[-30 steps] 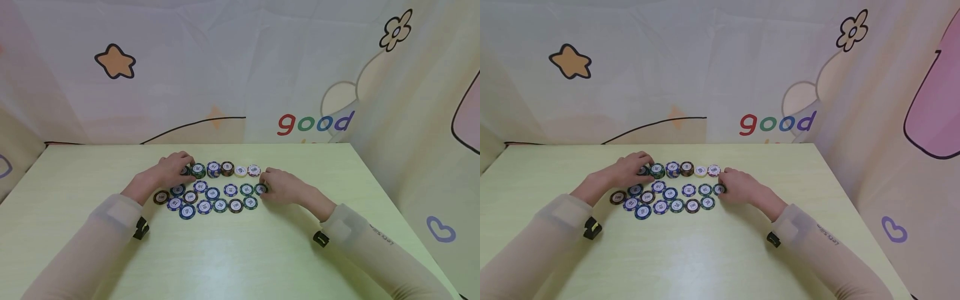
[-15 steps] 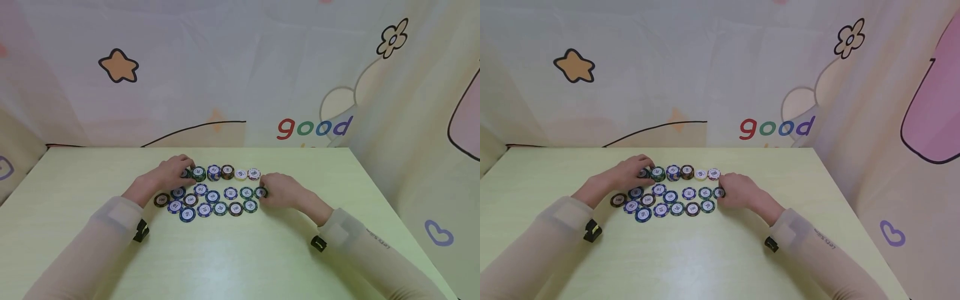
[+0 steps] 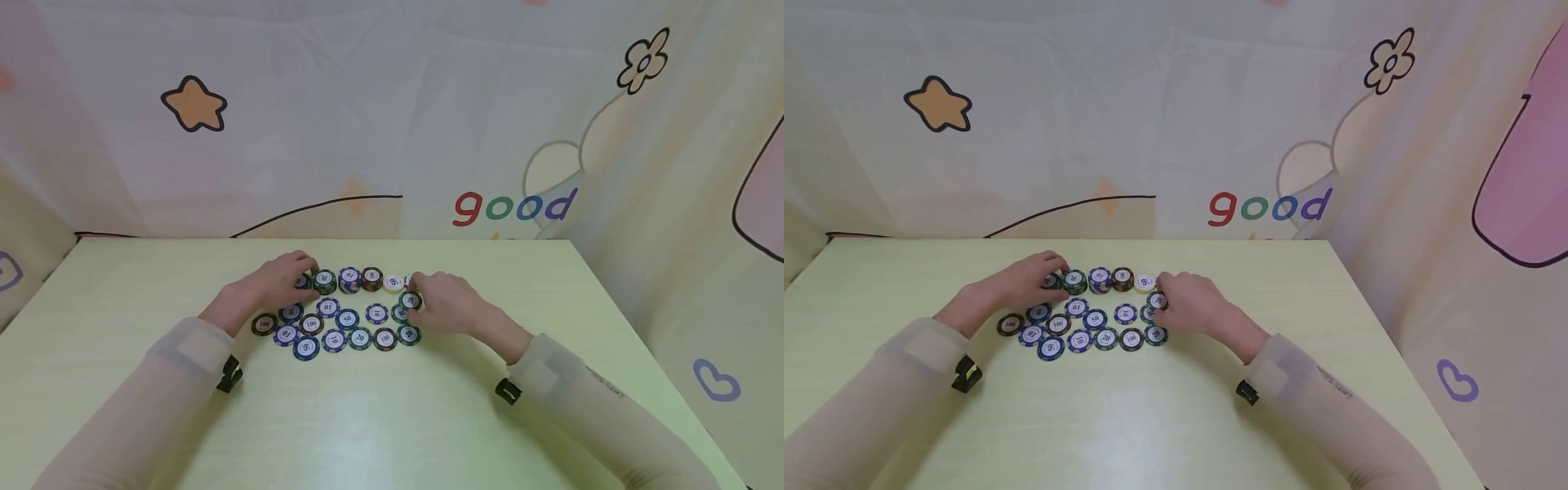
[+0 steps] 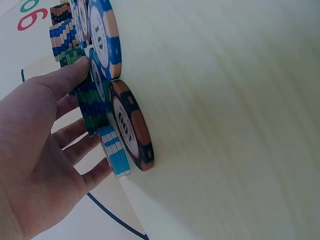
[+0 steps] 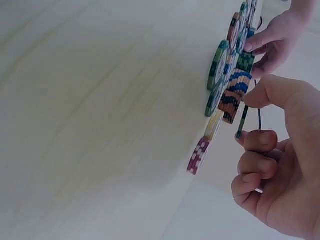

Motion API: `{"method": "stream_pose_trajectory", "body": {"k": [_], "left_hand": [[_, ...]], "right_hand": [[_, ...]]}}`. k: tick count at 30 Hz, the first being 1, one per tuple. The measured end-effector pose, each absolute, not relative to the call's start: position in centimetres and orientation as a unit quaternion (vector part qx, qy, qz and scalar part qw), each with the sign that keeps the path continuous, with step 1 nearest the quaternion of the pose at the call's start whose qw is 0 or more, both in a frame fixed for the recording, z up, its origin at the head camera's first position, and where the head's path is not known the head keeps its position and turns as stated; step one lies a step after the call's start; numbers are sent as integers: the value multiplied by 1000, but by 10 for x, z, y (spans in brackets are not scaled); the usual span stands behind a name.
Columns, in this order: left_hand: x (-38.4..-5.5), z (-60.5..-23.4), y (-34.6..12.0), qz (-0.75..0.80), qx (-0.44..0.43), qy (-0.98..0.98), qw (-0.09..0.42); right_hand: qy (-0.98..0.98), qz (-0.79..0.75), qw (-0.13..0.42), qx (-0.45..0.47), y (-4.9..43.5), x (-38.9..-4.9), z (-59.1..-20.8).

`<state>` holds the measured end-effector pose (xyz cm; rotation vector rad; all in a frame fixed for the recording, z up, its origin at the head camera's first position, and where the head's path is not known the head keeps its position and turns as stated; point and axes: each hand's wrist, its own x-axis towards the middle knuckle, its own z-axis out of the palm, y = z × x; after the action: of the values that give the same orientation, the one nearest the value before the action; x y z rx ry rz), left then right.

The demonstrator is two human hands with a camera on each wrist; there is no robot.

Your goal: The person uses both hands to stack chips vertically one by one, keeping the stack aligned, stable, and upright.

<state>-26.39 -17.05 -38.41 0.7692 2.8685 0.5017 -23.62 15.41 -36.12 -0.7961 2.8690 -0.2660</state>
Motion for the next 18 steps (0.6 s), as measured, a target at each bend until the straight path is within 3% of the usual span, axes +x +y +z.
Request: {"method": "stream_pose_trajectory", "body": {"k": [18], "left_hand": [[-266, -385, -172, 162, 257, 951, 63]], "right_hand": [[939, -73, 51, -333, 101, -238, -357]]}}
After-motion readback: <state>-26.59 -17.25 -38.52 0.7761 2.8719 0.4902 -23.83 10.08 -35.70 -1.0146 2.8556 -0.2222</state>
